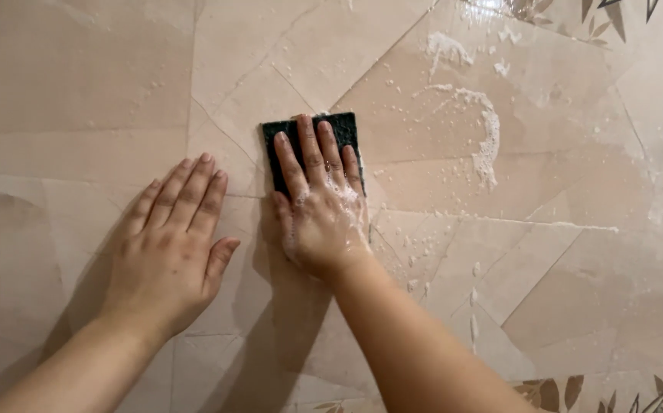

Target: The person scrubs bathroom wall tiles with a sponge and soapy water, moving across the patterned border and plain sections. They periodically rinse the sponge in a white mug before continuing to wipe down the walls.

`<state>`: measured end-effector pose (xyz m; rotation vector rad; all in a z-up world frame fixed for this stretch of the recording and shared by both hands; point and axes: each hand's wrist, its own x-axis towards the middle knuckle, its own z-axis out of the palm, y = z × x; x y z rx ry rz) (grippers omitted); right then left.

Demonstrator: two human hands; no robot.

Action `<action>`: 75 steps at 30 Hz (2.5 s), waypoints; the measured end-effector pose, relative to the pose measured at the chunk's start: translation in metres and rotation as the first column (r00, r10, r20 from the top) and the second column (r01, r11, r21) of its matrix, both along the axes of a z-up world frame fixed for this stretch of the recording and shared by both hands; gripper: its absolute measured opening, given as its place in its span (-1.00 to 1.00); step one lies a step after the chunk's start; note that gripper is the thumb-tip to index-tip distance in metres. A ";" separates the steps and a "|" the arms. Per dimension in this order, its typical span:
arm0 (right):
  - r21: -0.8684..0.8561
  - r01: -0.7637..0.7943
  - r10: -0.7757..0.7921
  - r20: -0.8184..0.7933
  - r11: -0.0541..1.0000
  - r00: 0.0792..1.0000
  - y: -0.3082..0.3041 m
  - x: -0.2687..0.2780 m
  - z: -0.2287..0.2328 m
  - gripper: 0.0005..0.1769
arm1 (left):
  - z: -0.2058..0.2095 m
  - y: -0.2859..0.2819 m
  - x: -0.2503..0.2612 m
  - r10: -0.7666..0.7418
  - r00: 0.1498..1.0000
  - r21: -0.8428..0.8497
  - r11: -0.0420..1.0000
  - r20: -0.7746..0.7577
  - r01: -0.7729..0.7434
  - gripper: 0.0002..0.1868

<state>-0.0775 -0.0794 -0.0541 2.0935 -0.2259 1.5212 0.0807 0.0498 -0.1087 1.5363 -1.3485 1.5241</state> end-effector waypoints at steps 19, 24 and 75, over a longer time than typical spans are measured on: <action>0.153 0.022 -0.023 0.005 0.988 1.000 -0.030 -0.023 -0.141 -0.18 | -0.059 -0.066 -0.058 -0.115 0.985 0.036 0.992 -0.131 0.121 -0.24; 0.151 0.008 -0.022 0.092 0.989 0.996 -0.027 -0.034 -0.071 -0.16 | -0.048 -0.071 -0.065 -0.080 0.989 0.034 0.996 -0.125 0.085 -0.26; -0.128 0.005 -0.038 -0.261 0.992 0.964 -0.045 -0.043 -0.100 -0.23 | -0.072 0.019 -0.008 -0.059 0.995 0.088 0.994 -0.077 0.066 -0.27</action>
